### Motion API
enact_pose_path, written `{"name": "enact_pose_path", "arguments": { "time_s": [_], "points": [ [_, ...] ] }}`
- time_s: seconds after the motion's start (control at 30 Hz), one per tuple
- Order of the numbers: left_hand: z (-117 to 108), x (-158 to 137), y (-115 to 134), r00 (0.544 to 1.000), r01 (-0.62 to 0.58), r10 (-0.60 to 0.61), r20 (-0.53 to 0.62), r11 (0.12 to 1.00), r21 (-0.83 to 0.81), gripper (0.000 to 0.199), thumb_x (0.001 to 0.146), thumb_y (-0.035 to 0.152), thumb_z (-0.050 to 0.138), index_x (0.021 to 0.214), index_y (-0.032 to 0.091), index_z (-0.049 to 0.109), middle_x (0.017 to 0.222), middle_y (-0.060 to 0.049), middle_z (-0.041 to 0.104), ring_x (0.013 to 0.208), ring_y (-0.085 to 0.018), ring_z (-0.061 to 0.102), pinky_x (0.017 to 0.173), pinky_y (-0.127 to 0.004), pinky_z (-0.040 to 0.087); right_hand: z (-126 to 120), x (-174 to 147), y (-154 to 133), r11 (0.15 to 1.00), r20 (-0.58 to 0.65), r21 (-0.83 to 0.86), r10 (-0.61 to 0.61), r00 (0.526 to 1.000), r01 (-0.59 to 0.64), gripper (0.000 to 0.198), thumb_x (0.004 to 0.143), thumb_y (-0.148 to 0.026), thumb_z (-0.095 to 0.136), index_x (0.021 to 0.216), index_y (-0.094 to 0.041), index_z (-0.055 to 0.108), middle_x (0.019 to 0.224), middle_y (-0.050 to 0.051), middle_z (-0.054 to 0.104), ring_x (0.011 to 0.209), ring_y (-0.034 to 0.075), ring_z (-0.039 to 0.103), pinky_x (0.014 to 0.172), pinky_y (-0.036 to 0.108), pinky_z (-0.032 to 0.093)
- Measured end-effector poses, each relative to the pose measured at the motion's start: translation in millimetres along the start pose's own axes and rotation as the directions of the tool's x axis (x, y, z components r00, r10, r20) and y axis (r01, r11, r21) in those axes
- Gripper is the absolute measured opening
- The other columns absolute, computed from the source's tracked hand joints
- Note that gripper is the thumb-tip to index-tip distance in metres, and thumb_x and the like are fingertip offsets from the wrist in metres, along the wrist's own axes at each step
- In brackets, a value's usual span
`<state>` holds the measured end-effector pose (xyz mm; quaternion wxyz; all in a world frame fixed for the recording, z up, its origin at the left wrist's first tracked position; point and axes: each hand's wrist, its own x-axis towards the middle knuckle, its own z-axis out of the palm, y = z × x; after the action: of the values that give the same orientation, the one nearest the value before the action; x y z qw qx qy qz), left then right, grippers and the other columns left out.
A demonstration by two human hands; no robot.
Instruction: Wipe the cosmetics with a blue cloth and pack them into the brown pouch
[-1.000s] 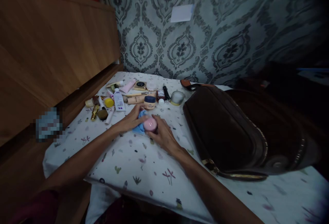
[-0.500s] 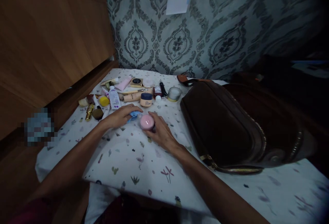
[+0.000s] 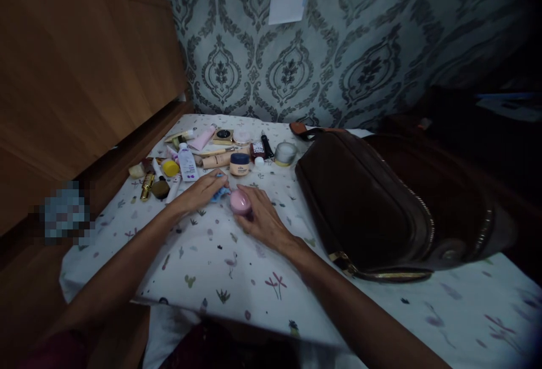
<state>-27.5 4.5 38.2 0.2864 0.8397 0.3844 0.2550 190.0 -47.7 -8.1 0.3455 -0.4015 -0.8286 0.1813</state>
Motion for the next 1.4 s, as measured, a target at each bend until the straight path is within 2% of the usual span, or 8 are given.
{"name": "enact_pose_path", "arguments": {
  "time_s": [0.13,0.23,0.4,0.57,0.77,0.97,1.13,1.4],
  "points": [
    [3,-1,0,0.999,-0.032,0.032,-0.017,0.999,-0.015,0.033,0.096,0.04,0.045,0.116,0.02,0.062,0.116,-0.009,0.06,0.118,-0.027,0.053,0.108,-0.042,0.039,1,-1,1,0.996,-0.004,0.04,0.081,0.997,-0.081,0.07,0.085,-0.029,0.061,0.149,-0.02,0.034,0.138,0.015,0.053,0.129,0.032,0.047,0.109,0.055,0.04],
    [7,-2,-1,0.997,0.001,-0.007,-0.072,0.997,-0.08,0.054,0.089,0.032,0.054,0.14,0.021,0.04,0.129,-0.01,0.056,0.122,-0.027,0.052,0.107,-0.044,0.04,3,-1,3,0.981,-0.006,0.071,0.18,0.984,-0.179,0.077,0.084,-0.032,0.064,0.152,-0.019,0.029,0.136,0.016,0.053,0.129,0.032,0.048,0.108,0.055,0.04],
    [11,-1,2,0.979,0.102,-0.13,-0.155,0.979,-0.174,0.036,0.084,0.032,0.06,0.116,0.017,0.057,0.111,-0.008,0.065,0.1,-0.025,0.062,0.091,-0.04,0.05,5,-1,8,0.966,-0.016,0.102,0.24,0.971,-0.237,0.081,0.079,-0.034,0.07,0.149,-0.019,0.033,0.135,0.016,0.054,0.128,0.031,0.05,0.109,0.052,0.04],
    [14,2,10,0.973,-0.036,0.024,-0.229,0.998,-0.048,0.022,0.085,0.035,0.062,0.099,0.019,0.068,0.112,-0.009,0.066,0.111,-0.027,0.059,0.101,-0.042,0.046,5,0,9,0.975,-0.032,0.09,0.208,0.978,-0.205,0.066,0.08,-0.033,0.071,0.139,-0.021,0.045,0.132,0.013,0.058,0.124,0.029,0.053,0.105,0.048,0.043],
    [15,1,12,0.988,-0.12,0.119,-0.096,0.993,0.002,0.025,0.095,0.034,0.053,0.105,0.017,0.069,0.111,-0.01,0.065,0.108,-0.025,0.061,0.098,-0.038,0.046,6,0,10,0.98,-0.043,0.076,0.185,0.982,-0.181,0.062,0.08,-0.03,0.072,0.136,-0.02,0.048,0.13,0.013,0.061,0.121,0.029,0.055,0.102,0.048,0.045],
    [13,-2,21,0.997,-0.071,0.069,0.022,0.994,0.083,0.035,0.097,0.046,0.049,0.109,0.017,0.064,0.106,-0.009,0.065,0.099,-0.024,0.062,0.091,-0.036,0.047,8,1,12,0.971,-0.041,0.065,0.231,0.972,-0.228,0.071,0.077,-0.034,0.074,0.141,-0.019,0.046,0.133,0.015,0.059,0.124,0.031,0.054,0.105,0.05,0.044],
    [22,-8,31,1.0,-0.01,0.004,0.028,0.97,0.242,0.051,0.085,0.061,0.063,0.116,0.021,0.057,0.109,-0.006,0.055,0.095,-0.025,0.059,0.084,-0.037,0.05,4,2,11,0.967,-0.04,0.094,0.241,0.97,-0.237,0.063,0.076,-0.031,0.074,0.134,-0.021,0.053,0.127,0.012,0.064,0.117,0.031,0.058,0.1,0.049,0.046],
    [29,-10,35,0.999,-0.032,0.029,0.014,0.941,0.336,0.046,0.096,0.056,0.047,0.122,0.02,0.055,0.114,-0.009,0.053,0.098,-0.025,0.06,0.084,-0.039,0.053,-4,5,-1,0.925,-0.101,0.141,0.369,0.924,-0.354,0.049,0.071,-0.032,0.074,0.117,-0.019,0.062,0.101,0.006,0.071,0.091,0.024,0.064,0.083,0.038,0.051]
  ]
}}
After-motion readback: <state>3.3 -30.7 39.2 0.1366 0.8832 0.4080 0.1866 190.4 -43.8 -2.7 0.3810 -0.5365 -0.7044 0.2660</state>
